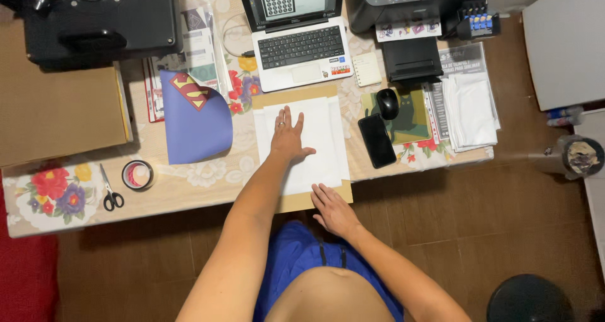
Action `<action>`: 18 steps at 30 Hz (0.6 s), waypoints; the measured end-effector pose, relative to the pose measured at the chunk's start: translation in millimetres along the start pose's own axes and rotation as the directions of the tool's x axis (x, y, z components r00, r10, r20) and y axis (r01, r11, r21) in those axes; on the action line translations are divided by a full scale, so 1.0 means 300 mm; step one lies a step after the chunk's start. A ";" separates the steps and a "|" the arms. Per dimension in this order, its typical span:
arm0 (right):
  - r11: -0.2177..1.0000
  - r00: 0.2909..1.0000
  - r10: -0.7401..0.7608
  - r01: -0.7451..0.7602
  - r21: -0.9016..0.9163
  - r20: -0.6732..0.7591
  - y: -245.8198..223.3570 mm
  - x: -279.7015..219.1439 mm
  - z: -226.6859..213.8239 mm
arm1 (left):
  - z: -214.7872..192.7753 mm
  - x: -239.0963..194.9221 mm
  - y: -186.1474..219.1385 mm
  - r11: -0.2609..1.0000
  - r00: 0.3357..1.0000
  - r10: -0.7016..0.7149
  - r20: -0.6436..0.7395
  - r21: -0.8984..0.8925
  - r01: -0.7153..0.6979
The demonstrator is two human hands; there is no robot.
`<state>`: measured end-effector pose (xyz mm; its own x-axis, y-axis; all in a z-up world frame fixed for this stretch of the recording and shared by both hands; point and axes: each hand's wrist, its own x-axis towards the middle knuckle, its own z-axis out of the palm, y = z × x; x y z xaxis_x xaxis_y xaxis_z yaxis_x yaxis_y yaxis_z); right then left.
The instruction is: The person aligns a white transfer sheet on a cardboard backing, then places a blue printed sheet with a superhero design on top. They smooth the sheets and handle a roll of tape and scissors on the table.
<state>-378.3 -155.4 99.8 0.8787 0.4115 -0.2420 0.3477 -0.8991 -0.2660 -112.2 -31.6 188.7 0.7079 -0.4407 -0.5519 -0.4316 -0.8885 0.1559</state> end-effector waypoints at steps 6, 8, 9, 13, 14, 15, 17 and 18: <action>1.000 0.997 -0.014 0.013 -0.010 -0.072 0.084 -0.076 0.026 | -0.015 -0.033 0.022 1.000 1.000 0.002 0.021 0.027 -0.003; 1.000 0.996 -0.015 0.014 -0.012 -0.086 0.103 -0.096 0.031 | -0.017 -0.045 0.026 1.000 1.000 0.015 0.017 0.021 -0.015; 1.000 0.995 -0.016 0.015 -0.014 -0.100 0.113 -0.105 0.032 | -0.021 -0.049 0.027 1.000 1.000 0.027 0.014 0.014 -0.027; 1.000 0.993 -0.025 0.025 -0.002 -0.119 0.134 -0.107 0.033 | 0.065 0.028 -0.008 0.998 0.999 0.036 -0.008 0.048 -0.036; 1.000 0.994 -0.017 0.018 0.013 -0.105 0.138 -0.098 0.030 | 0.068 0.034 -0.008 0.996 0.999 0.039 -0.004 0.081 -0.039; 1.000 0.996 -0.009 0.011 0.027 -0.090 0.141 -0.087 0.028 | 0.071 0.041 -0.009 0.993 0.999 0.042 0.001 0.114 -0.042; 1.000 0.996 0.003 0.000 0.031 -0.095 0.155 -0.037 0.025 | 0.072 0.042 -0.008 0.992 0.999 0.040 0.001 0.120 -0.040; 0.999 0.995 0.017 -0.013 0.038 -0.098 0.162 -0.009 0.023 | 0.071 0.043 -0.010 0.991 0.999 0.040 0.004 0.128 -0.040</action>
<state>-366.0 -199.1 80.9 0.9123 0.3797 -0.1533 0.3236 -0.8980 -0.2982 -113.6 -32.0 163.5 0.6879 -0.4754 -0.5485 -0.5279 -0.8463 0.0714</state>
